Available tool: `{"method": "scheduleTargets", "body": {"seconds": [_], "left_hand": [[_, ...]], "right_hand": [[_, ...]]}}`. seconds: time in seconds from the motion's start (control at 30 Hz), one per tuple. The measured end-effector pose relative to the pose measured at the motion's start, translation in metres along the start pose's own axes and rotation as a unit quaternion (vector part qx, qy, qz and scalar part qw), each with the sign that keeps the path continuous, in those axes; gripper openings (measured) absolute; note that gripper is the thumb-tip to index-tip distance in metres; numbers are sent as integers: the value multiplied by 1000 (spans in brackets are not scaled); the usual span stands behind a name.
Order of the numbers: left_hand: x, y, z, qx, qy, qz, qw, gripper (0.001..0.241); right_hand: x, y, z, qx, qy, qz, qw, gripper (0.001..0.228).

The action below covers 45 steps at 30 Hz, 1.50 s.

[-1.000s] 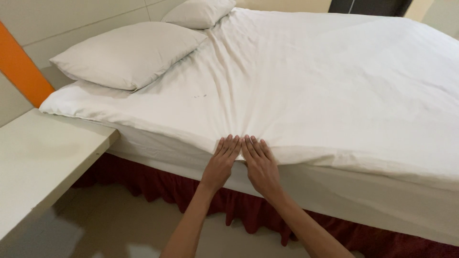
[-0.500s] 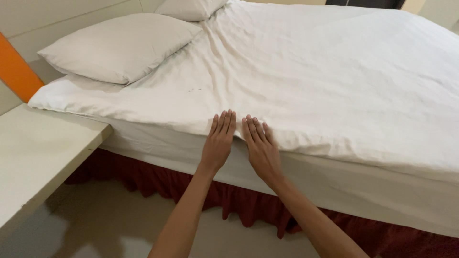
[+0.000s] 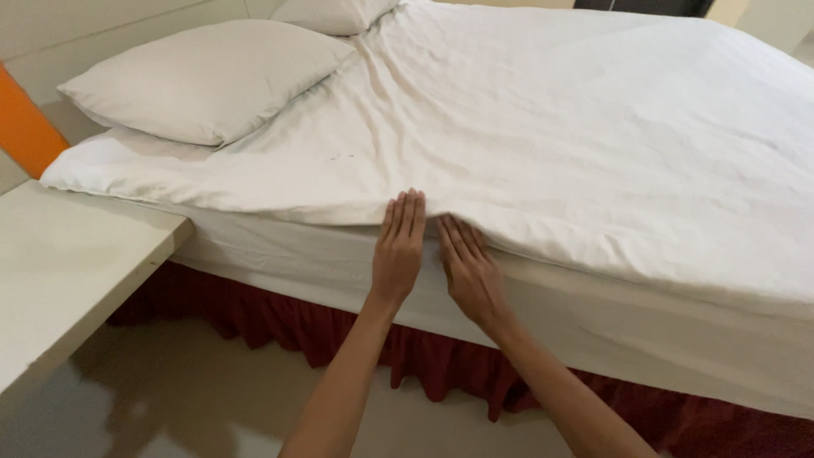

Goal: The person smooths and tucks a white bedsheet onto a mattress. They start at the head of the bed, moving along the sides to the foot, and then return to the head to finish tucking the corners.

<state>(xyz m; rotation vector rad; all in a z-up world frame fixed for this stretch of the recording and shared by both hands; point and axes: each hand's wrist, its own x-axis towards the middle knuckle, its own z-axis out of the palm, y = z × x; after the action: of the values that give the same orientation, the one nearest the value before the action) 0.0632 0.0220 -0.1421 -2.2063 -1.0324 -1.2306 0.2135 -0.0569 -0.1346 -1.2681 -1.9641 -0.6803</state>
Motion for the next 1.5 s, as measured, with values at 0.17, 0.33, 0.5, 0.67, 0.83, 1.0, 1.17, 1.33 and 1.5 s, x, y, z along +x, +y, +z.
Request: {"method": "scheduleTargets", "body": {"seconds": [0.17,0.33,0.5,0.67,0.83,1.0,1.17,1.33,1.5], "left_hand": [[-9,14,-8,53,-2,115,992,69],[-2,10,4,109,-63,97,987,77],[16,12,8,187,-122,74,972,90],[27,10,23,229,-131,67,962,84],[30,4,28,201,-92,71,973,77],[34,-3,36,254,-107,97,956,76],[29,2,38,189,-107,84,973,72],[14,5,23,169,-124,98,973,71],[-11,8,-1,47,-94,98,990,65]], "right_hand": [[15,12,-5,-21,-19,-8,1000,65],[24,19,-10,-41,-86,25,995,78],[35,31,-6,-75,-86,38,993,80],[33,38,10,-133,-80,38,987,74],[44,39,1,-71,-76,54,993,75],[45,52,19,-224,-114,17,968,70],[40,47,17,-161,-113,37,980,70],[30,31,0,-110,-77,18,991,68],[13,10,-16,-46,-50,-16,998,62]]}}
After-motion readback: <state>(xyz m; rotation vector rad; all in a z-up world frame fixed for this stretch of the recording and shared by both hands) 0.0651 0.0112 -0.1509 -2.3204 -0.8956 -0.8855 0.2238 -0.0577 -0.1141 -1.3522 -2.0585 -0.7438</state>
